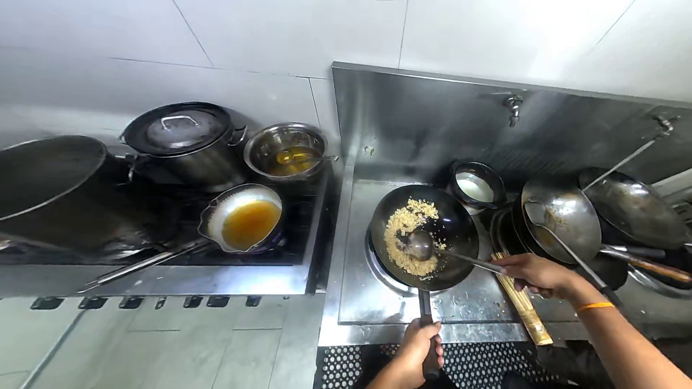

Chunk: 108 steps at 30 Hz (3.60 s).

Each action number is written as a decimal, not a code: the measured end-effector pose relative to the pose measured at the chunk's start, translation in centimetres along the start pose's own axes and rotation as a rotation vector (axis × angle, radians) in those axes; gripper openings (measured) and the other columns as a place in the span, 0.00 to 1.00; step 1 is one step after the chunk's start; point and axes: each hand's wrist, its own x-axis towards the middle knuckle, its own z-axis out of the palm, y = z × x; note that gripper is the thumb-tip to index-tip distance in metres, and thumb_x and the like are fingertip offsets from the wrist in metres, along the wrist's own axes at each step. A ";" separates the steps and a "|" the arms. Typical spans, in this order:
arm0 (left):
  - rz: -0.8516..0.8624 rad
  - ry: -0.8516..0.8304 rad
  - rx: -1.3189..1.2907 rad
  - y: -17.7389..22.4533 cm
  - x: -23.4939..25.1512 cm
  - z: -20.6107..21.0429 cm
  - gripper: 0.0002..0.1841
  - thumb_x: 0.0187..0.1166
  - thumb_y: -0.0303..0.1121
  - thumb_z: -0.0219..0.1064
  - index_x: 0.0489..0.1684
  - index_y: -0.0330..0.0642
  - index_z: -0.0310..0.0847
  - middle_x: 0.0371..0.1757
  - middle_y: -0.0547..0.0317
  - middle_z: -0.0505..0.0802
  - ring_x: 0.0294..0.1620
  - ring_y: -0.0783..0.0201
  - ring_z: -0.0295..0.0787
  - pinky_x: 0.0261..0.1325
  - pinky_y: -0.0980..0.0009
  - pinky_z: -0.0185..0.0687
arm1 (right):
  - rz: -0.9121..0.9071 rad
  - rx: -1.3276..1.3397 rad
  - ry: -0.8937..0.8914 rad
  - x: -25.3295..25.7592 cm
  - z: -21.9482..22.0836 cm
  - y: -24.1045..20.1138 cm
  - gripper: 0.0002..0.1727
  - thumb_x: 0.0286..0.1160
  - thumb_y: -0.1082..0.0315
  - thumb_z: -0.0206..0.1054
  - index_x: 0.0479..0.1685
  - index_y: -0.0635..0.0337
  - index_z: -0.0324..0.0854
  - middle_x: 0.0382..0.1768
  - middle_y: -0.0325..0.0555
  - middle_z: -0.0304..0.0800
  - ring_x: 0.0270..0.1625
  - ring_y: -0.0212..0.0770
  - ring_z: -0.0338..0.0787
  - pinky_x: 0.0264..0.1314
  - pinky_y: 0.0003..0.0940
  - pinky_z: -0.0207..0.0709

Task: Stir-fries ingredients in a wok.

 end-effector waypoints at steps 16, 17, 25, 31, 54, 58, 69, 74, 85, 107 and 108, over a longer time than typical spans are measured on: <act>-0.107 0.026 -0.106 0.1 -1.9 5.4 0.12 0.88 0.41 0.63 0.53 0.44 0.69 0.23 0.59 0.79 0.14 0.65 0.78 0.18 0.69 0.83 | -0.148 -0.517 0.454 0.5 4.4 -5.6 0.20 0.72 0.46 0.70 0.64 0.29 0.88 0.50 0.46 0.95 0.52 0.56 0.93 0.52 0.69 0.84; -0.097 0.025 -0.105 0.2 -2.4 6.6 0.12 0.87 0.41 0.64 0.51 0.43 0.70 0.22 0.59 0.79 0.14 0.64 0.79 0.18 0.68 0.84 | -0.199 -0.517 0.432 0.8 5.9 -6.0 0.21 0.73 0.46 0.68 0.67 0.27 0.86 0.52 0.45 0.95 0.54 0.55 0.93 0.54 0.69 0.84; -0.061 0.073 -0.233 -0.4 -3.1 6.3 0.10 0.87 0.39 0.62 0.48 0.42 0.71 0.24 0.58 0.78 0.13 0.66 0.77 0.15 0.71 0.82 | 0.043 -0.767 0.540 -7.8 6.3 -8.4 0.10 0.66 0.56 0.73 0.41 0.49 0.88 0.40 0.53 0.91 0.43 0.59 0.92 0.36 0.64 0.82; 0.054 0.043 -0.253 -0.5 -5.2 8.5 0.07 0.85 0.33 0.63 0.49 0.40 0.73 0.22 0.59 0.78 0.13 0.67 0.78 0.15 0.73 0.81 | -0.303 -0.683 0.433 -7.8 9.3 -4.8 0.16 0.71 0.49 0.69 0.55 0.35 0.89 0.43 0.45 0.93 0.47 0.54 0.93 0.42 0.63 0.85; -0.064 0.076 -0.121 -8.6 -15.1 9.7 0.08 0.87 0.34 0.55 0.40 0.40 0.74 0.20 0.61 0.78 0.12 0.70 0.76 0.15 0.76 0.79 | -0.298 -0.117 0.045 -13.5 3.5 10.0 0.21 0.75 0.71 0.73 0.66 0.41 0.89 0.31 0.47 0.91 0.22 0.42 0.83 0.27 0.42 0.80; 0.011 -0.011 -0.323 -1.5 -5.8 8.5 0.06 0.84 0.32 0.60 0.43 0.39 0.73 0.22 0.61 0.79 0.13 0.71 0.79 0.15 0.79 0.81 | -0.276 -0.229 0.162 -9.7 3.7 7.9 0.22 0.71 0.65 0.75 0.64 0.33 0.90 0.36 0.43 0.95 0.29 0.42 0.89 0.34 0.47 0.84; -0.056 0.061 -0.194 -5.7 -13.9 9.9 0.09 0.88 0.35 0.57 0.40 0.40 0.73 0.21 0.61 0.79 0.12 0.70 0.77 0.15 0.76 0.80 | -0.250 -0.130 -0.044 -12.3 4.0 8.8 0.23 0.79 0.67 0.70 0.72 0.36 0.85 0.27 0.45 0.89 0.18 0.38 0.80 0.22 0.36 0.76; 0.072 0.015 -0.216 -4.7 -5.4 6.4 0.03 0.83 0.30 0.58 0.43 0.41 0.72 0.21 0.60 0.79 0.14 0.69 0.78 0.16 0.75 0.80 | -0.220 -0.241 0.325 -6.7 7.5 7.6 0.23 0.67 0.63 0.75 0.64 0.31 0.90 0.35 0.45 0.93 0.29 0.46 0.88 0.32 0.54 0.83; 0.000 0.049 -0.173 -1.9 -8.7 6.9 0.06 0.86 0.34 0.59 0.43 0.41 0.73 0.22 0.60 0.79 0.13 0.68 0.77 0.15 0.75 0.80 | -0.253 -0.300 0.534 -8.5 8.0 7.1 0.19 0.66 0.52 0.79 0.58 0.21 0.91 0.44 0.37 0.97 0.45 0.50 0.94 0.46 0.69 0.84; -0.017 -0.092 -0.031 0.7 -1.5 -1.3 0.22 0.87 0.45 0.65 0.72 0.46 0.69 0.34 0.50 0.88 0.26 0.58 0.89 0.30 0.63 0.90 | -0.037 0.049 0.002 -1.7 2.9 -0.8 0.23 0.83 0.47 0.66 0.77 0.30 0.81 0.30 0.42 0.89 0.16 0.33 0.75 0.18 0.28 0.70; -0.028 -0.119 -0.014 0.9 -1.3 -1.6 0.23 0.87 0.46 0.64 0.74 0.47 0.67 0.36 0.49 0.89 0.28 0.56 0.90 0.33 0.61 0.92 | -0.033 -0.036 0.070 -2.5 1.3 -1.0 0.20 0.83 0.50 0.68 0.73 0.33 0.85 0.32 0.42 0.90 0.18 0.35 0.77 0.21 0.31 0.72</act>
